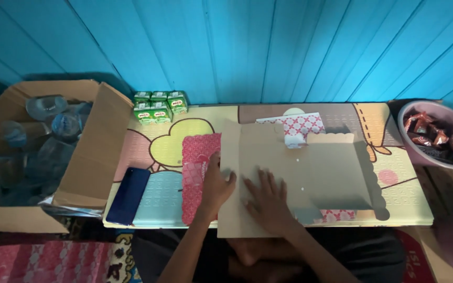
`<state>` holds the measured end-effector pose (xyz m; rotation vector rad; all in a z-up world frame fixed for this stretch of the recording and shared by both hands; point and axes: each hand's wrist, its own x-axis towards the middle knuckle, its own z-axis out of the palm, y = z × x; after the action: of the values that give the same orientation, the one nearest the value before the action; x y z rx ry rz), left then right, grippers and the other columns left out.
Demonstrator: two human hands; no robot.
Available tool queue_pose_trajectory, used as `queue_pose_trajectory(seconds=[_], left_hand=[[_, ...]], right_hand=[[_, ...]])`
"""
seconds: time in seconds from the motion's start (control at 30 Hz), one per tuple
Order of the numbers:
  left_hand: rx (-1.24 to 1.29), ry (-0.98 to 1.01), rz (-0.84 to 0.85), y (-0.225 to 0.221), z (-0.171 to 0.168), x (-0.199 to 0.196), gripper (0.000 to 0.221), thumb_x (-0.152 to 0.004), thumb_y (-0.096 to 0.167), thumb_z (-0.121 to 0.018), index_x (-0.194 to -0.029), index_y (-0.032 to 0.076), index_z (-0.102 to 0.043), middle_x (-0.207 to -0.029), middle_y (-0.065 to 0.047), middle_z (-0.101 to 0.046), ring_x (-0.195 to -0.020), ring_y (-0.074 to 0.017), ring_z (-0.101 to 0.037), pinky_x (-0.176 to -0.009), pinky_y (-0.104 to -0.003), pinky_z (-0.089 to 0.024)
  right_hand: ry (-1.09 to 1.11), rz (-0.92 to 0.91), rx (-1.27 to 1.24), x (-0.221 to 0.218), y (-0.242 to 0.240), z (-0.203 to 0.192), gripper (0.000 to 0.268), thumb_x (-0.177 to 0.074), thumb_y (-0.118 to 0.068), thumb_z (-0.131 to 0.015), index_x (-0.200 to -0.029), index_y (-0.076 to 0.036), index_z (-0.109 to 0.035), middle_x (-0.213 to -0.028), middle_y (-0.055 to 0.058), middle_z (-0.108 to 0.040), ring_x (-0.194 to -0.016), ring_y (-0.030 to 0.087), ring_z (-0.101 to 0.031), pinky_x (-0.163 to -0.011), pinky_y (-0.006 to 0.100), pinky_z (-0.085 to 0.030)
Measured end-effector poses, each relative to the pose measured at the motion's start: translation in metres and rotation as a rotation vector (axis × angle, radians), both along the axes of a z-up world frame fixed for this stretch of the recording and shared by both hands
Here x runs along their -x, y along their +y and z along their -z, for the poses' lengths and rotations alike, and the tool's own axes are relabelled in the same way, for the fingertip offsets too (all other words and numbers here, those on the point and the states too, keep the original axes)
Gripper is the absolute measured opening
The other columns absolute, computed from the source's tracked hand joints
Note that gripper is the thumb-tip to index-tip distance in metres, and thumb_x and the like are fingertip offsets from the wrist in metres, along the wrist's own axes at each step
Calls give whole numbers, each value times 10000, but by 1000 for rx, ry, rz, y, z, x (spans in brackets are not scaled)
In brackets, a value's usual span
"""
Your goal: The person folds and assembles decorative pink printed cardboard gift boxes at a table, pressing the box flaps and sides flat by hand and stacking finished boxes with a pile of completed boxes. They work on one box at a time, creasing the base and tucking the side panels into shape.
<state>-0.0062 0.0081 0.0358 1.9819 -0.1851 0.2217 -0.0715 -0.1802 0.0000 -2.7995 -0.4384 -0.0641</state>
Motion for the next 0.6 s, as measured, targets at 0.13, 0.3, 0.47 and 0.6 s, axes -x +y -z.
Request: queue_pose_trajectory(seconds=[0.13,0.3,0.47,0.6], left_hand=[[-24,137,-72,8,21,-16,696,-777,140,-723,-1400,60,-424,-1194,-174,-678,-1046,-351,-700,-871,-433,-561],[-76,282,-51,8,7,-16,849,-822,237,-759,-1544,81,-342,-1458,-273,-537,-1384,-455,-513,-1140,-546,-461],[-24,382,-91,9,12,-19,793,-838,245,-758,-1525,136,-375,-1465,-204,-559,-1410,-393,-512,-1143,-492,-473],[-99,397,-83,11,5,-22,720,-856,338,-725,-1474,105,-440,-1363,-246,-626,-1321,-424,-595,-1080,-528,-527]], right_hand=[[52,-7,-120,-19,-11,5,732,-840,-431,-668,-1516,-230,-473,-1612,141,-318,-1506,364,-222,-1110,607,-190],[291,84,6,-78,4,-48,650,-1010,-520,-487,-1595,-288,-328,-1667,140,-203,-1580,368,-154,-1230,655,-160],[53,45,26,-118,11,-60,583,-1050,-411,-449,-1596,-228,-358,-1659,191,-249,-1568,400,-204,-1211,670,-178],[-9,-33,-22,-125,15,-62,552,-1067,-458,-385,-1593,-293,-365,-1663,143,-294,-1561,369,-230,-1227,648,-152]])
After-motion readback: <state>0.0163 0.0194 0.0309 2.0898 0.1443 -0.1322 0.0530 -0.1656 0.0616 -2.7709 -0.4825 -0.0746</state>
